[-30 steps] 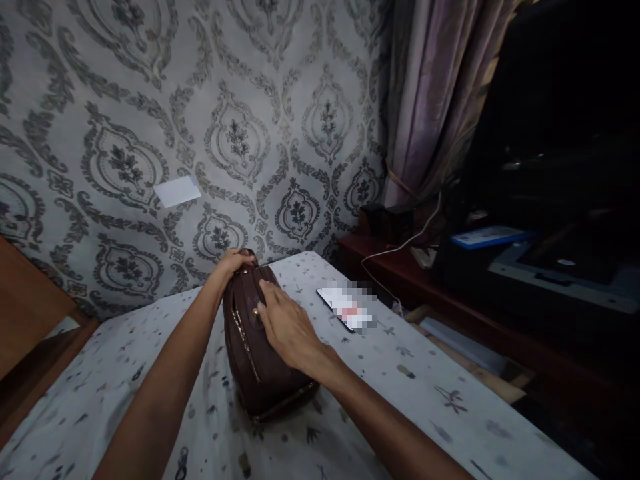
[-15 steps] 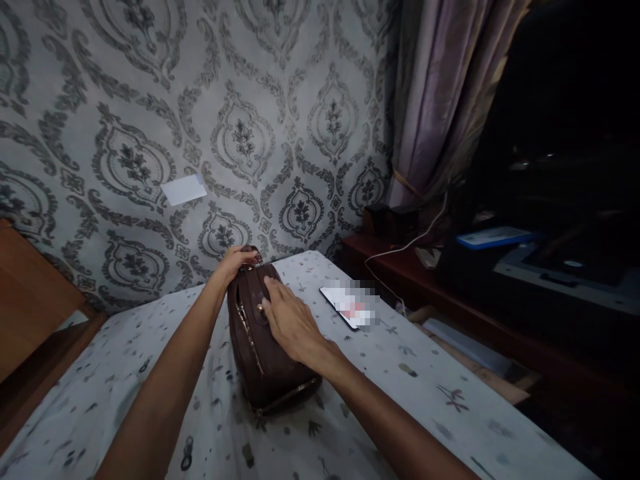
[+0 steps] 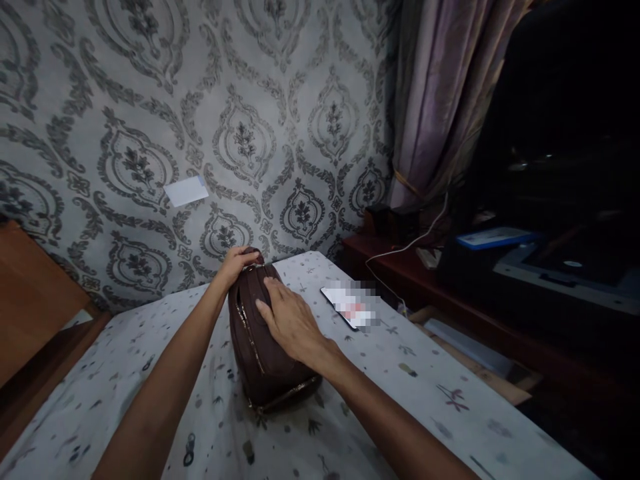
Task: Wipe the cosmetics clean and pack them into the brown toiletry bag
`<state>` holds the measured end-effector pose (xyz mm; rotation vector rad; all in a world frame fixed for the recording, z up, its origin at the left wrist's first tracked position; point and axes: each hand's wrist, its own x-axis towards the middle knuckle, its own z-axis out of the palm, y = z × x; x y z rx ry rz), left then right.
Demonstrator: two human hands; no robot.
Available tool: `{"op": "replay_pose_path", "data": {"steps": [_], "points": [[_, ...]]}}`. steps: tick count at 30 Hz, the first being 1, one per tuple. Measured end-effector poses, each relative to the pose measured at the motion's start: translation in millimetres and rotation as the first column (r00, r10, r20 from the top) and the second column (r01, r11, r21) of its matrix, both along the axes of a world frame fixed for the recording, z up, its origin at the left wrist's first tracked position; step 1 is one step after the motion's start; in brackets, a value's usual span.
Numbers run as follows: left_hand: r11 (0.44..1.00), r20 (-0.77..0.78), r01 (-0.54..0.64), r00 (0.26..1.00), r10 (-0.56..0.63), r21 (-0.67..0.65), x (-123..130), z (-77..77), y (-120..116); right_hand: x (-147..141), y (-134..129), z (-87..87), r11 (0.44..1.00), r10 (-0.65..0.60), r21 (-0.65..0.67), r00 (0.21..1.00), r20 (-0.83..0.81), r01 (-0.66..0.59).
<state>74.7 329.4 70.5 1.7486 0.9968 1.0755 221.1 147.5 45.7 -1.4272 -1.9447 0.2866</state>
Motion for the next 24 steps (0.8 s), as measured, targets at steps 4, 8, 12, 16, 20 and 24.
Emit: {"op": "replay_pose_path", "data": {"steps": [4, 8, 12, 16, 20, 24], "points": [[0.999, 0.012, 0.018, 1.0, -0.019, 0.028, 1, 1.8, -10, 1, -1, -1.5, 1.0, 0.014, 0.023, 1.0, -0.012, -0.014], [0.999, -0.003, 0.035, 0.999, -0.035, 0.027, 0, 2.3, -15, 5, 3, -3.3, 0.999, 0.047, 0.016, 0.993, -0.108, -0.046], [0.998, -0.035, 0.036, 0.999, -0.034, 0.056, -1, 3.3, -17, 11, 14, -9.9, 0.989, 0.115, -0.037, 0.892, -0.437, -0.146], [0.995, -0.08, 0.029, 0.997, -0.021, 0.1, -2, 5.0, -21, 14, 26, -19.9, 0.98, 0.117, -0.061, 0.789, -0.603, -0.192], [0.991, -0.111, 0.008, 0.994, 0.007, 0.134, -2, 5.6, -26, 16, 33, -26.7, 0.986, 0.077, -0.07, 0.777, -0.625, -0.154], [0.988, -0.095, -0.02, 0.995, 0.035, 0.151, -1, 3.2, -30, 19, 34, -28.2, 0.974, 0.095, -0.084, 0.719, -0.688, -0.209]]}}
